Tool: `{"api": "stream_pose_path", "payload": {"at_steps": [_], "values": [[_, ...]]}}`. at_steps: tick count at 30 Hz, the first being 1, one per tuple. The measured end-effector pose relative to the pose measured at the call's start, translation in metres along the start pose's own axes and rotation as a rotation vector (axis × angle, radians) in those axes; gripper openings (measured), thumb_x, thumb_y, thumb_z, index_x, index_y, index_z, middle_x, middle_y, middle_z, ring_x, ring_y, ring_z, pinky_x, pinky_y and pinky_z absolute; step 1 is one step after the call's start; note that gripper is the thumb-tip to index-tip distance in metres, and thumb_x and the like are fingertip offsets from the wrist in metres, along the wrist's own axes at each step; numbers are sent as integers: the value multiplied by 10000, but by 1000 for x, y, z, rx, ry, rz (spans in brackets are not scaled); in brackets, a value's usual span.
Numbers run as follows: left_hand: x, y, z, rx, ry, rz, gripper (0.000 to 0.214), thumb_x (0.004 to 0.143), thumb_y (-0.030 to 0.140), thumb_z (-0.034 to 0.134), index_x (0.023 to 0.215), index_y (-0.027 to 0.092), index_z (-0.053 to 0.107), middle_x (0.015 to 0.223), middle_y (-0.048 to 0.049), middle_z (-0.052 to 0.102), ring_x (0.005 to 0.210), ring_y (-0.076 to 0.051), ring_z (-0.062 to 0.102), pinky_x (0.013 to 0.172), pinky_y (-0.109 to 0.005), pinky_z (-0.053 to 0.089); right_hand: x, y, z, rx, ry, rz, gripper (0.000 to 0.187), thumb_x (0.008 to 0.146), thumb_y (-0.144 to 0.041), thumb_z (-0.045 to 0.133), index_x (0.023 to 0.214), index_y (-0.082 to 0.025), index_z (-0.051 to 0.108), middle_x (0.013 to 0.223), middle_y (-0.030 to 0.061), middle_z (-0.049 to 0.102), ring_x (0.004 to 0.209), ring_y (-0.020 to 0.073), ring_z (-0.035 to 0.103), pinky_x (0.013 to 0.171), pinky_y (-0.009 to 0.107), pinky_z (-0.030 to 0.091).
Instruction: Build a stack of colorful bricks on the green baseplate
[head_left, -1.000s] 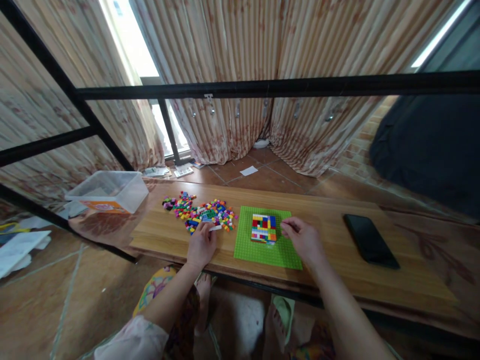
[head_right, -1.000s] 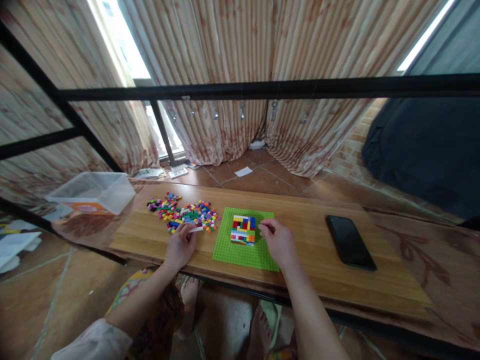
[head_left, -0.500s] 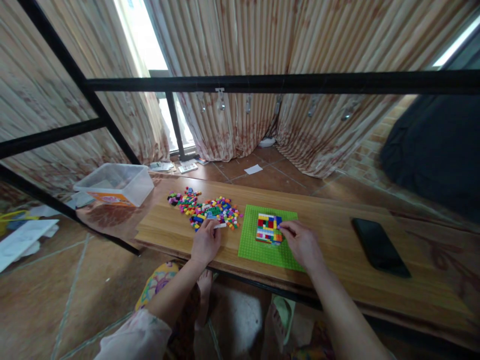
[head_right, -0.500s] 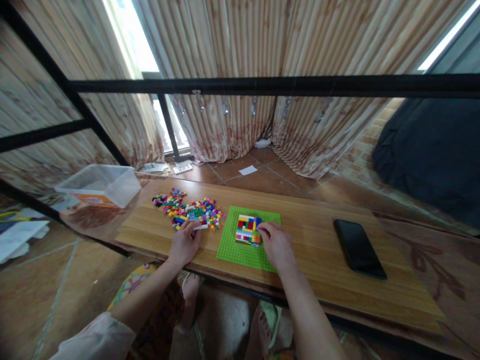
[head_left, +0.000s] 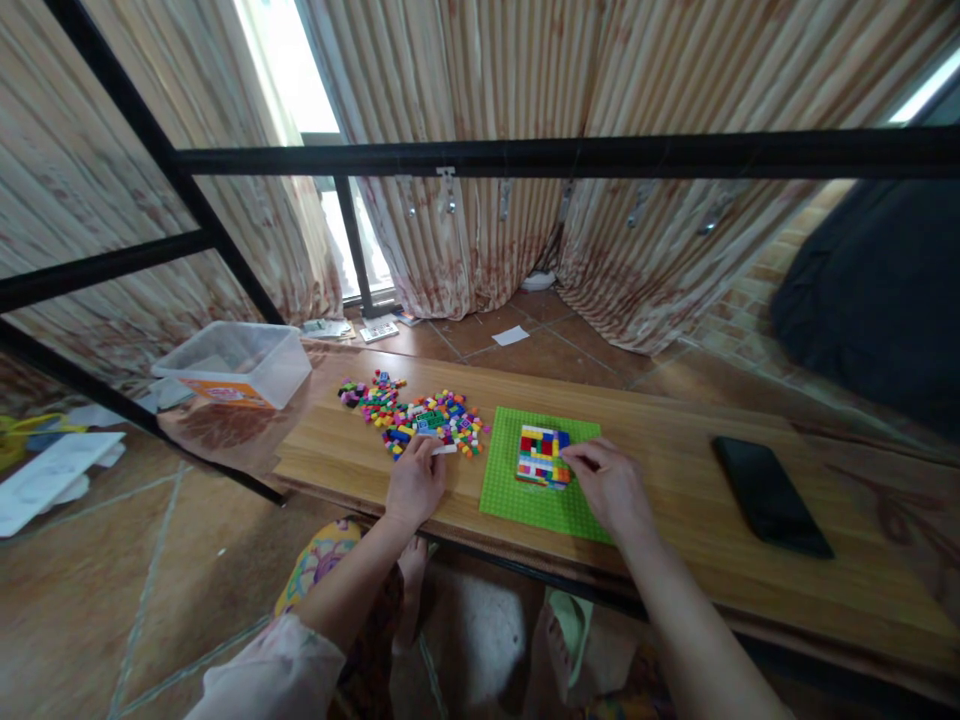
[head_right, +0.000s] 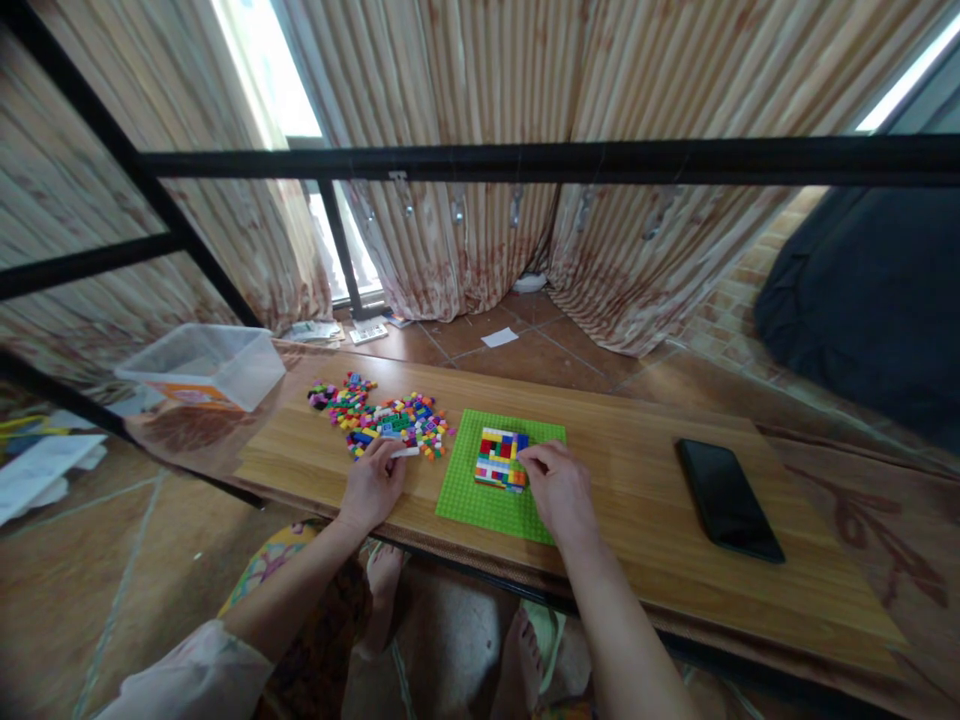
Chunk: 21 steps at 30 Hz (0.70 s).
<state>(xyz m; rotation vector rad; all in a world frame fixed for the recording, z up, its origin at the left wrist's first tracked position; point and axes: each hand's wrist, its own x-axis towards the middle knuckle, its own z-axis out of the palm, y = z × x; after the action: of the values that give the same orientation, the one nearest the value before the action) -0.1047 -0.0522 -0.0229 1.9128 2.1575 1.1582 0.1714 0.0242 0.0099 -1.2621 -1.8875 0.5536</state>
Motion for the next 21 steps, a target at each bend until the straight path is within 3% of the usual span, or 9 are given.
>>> {"api": "stream_pose_path", "payload": {"at_steps": [12,16,21], "values": [[2,0,-3,-5,0,8,139,883,158,506,932,197,631,991,-66,655,860,-182,650,764,-302,525,-1,4,6,60,-45,112,209,821,-365,571,757,-263,742,830,19,756,757,203,682,750,344,513],[3,-1,-5,-63,30,27,146,890,176,499,932,196,637,967,-71,666,858,-185,655,762,-313,529,-2,-6,1,234,131,114,227,819,-410,597,835,-254,760,911,46,767,829,221,699,791,369,535],[5,-1,-9,-177,53,-32,139,864,206,519,912,184,648,839,-42,685,736,-169,642,683,-289,520,4,-18,-12,399,386,218,268,799,-435,637,881,-211,758,918,85,765,845,233,700,801,385,542]]}}
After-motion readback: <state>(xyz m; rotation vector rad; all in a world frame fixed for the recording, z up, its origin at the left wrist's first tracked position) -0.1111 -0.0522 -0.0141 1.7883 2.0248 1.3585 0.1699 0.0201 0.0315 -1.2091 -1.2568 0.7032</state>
